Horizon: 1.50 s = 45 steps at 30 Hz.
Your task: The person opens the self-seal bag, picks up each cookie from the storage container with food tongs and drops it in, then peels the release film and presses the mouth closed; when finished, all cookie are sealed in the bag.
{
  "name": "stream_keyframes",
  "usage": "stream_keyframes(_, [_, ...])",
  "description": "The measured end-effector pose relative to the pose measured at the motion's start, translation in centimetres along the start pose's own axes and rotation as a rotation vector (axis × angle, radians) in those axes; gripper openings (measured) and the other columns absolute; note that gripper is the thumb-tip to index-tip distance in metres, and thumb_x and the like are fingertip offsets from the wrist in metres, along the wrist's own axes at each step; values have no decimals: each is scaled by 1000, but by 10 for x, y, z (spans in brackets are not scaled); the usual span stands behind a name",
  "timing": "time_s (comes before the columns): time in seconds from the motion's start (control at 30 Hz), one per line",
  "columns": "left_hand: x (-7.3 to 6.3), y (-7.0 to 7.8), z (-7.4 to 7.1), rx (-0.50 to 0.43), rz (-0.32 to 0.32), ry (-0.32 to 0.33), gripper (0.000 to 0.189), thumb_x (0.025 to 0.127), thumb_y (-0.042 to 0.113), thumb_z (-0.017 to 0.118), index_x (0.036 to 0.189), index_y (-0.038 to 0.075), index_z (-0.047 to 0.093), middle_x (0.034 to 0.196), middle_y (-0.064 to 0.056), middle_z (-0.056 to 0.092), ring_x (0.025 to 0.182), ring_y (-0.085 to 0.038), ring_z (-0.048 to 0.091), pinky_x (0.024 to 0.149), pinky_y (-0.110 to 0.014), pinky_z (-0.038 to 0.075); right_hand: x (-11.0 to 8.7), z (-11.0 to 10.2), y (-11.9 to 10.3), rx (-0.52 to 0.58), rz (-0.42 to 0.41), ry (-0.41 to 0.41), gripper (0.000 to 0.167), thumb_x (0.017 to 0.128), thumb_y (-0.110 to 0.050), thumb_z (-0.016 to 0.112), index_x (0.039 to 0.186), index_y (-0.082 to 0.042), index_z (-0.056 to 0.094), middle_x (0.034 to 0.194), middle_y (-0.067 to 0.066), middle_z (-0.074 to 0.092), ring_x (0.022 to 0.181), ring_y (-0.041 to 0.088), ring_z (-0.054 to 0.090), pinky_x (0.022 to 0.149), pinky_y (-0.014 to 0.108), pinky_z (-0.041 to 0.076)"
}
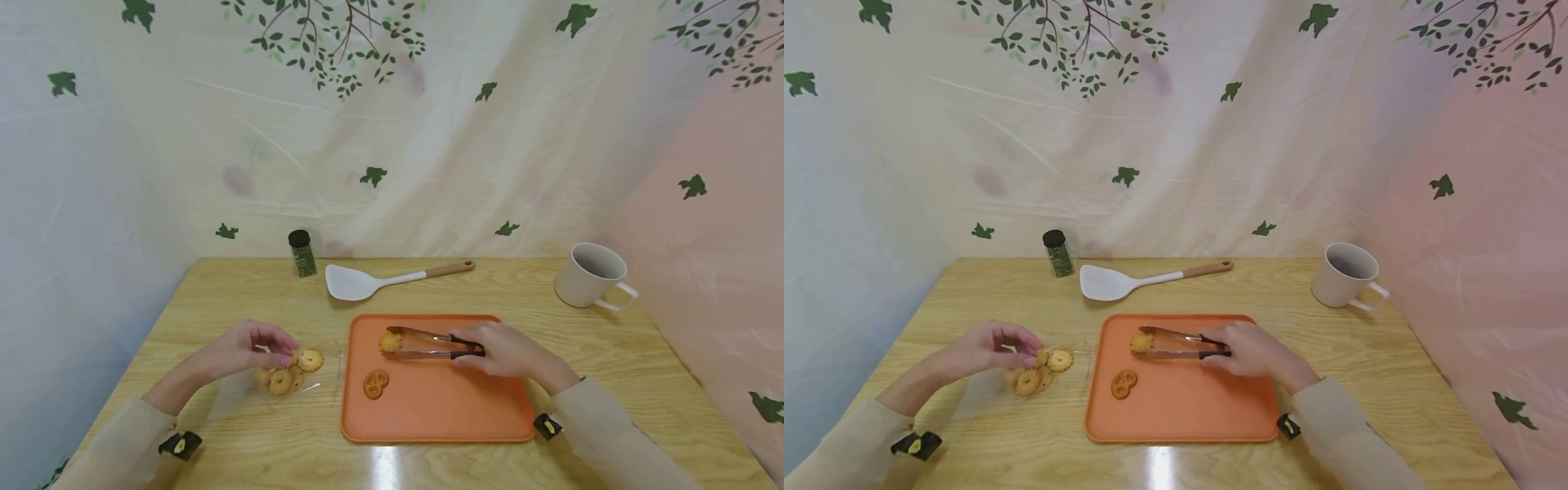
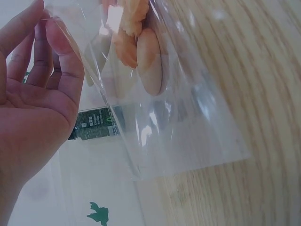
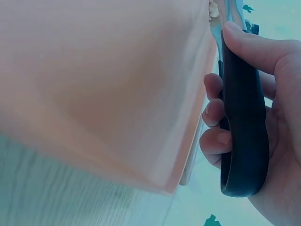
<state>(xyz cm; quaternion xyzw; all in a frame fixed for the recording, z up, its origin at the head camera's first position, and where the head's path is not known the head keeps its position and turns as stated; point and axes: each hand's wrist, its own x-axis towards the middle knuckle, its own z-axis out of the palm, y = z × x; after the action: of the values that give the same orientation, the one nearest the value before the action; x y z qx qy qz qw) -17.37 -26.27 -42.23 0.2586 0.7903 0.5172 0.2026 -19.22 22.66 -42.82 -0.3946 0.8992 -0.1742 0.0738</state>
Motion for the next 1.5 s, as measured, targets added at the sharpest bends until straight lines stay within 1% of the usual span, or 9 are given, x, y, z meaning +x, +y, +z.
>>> stream_keyframes(0.17, [0,-1,-1,-5,4,-9,28,94,7,73,116,-9,68,107,-28,69,93,-15,69,78,-28,57,3,1,1,7,-2,-1,34,97,-34,71,120,-10,69,68,-8,44,55,1,32,50,21,28])
stream_keyframes(0.23, [0,-2,-1,-7,1,-10,28,94,7,73,116,-9,68,108,-28,69,93,-15,69,78,-28,57,3,1,1,5,1,-1,35,97,-34,71,122,-9,69,68,-9,44,55,1,32,50,21,27])
stream_keyframes(0.37, [-1,-2,-2,5,-5,-4,27,94,8,73,116,-7,68,107,-24,71,93,-15,69,78,-28,57,3,1,1,5,3,-2,34,97,-33,71,121,-10,70,68,-9,44,55,1,33,51,21,28])
stream_keyframes(0.47, [-1,-2,-2,-4,-15,-7,28,95,8,73,117,-7,68,107,-23,71,93,-15,69,78,-29,57,3,1,1,-3,-11,1,24,97,-33,71,113,-14,70,69,-10,44,56,1,34,51,21,29])
stream_keyframes(0.6, [-1,-1,-2,-24,-28,-16,29,95,9,72,118,-8,67,108,-26,70,94,-16,69,79,-29,58,3,1,1,-12,-37,12,13,97,-32,71,102,-21,66,69,-10,44,56,1,36,51,21,30])
stream_keyframes(0.67, [-1,-1,-2,-31,-31,-19,29,95,8,72,118,-9,67,109,-27,69,94,-16,69,79,-29,58,3,1,1,-4,-37,13,15,97,-32,71,104,-19,67,69,-10,45,56,1,36,51,21,30])
stream_keyframes(0.87, [-1,-1,-1,-34,-24,-20,30,96,8,71,119,-10,66,110,-30,68,94,-16,70,79,-30,58,1,0,4,24,-26,3,29,97,-31,71,117,-9,70,69,-11,44,55,1,33,50,21,29])
stream_keyframes(1.2, [-1,0,-2,-6,-29,-10,28,95,9,72,117,-8,68,107,-23,71,93,-16,69,79,-29,57,-3,-1,8,28,-40,8,35,98,-31,70,123,-7,69,71,-12,46,57,0,34,52,21,31])
stream_keyframes(1.5, [-1,-1,-1,17,-24,3,28,94,9,73,116,-7,69,106,-22,71,93,-16,68,78,-29,56,-4,-1,9,46,-61,17,31,98,-31,70,120,-9,70,73,-14,49,57,0,36,51,20,32])
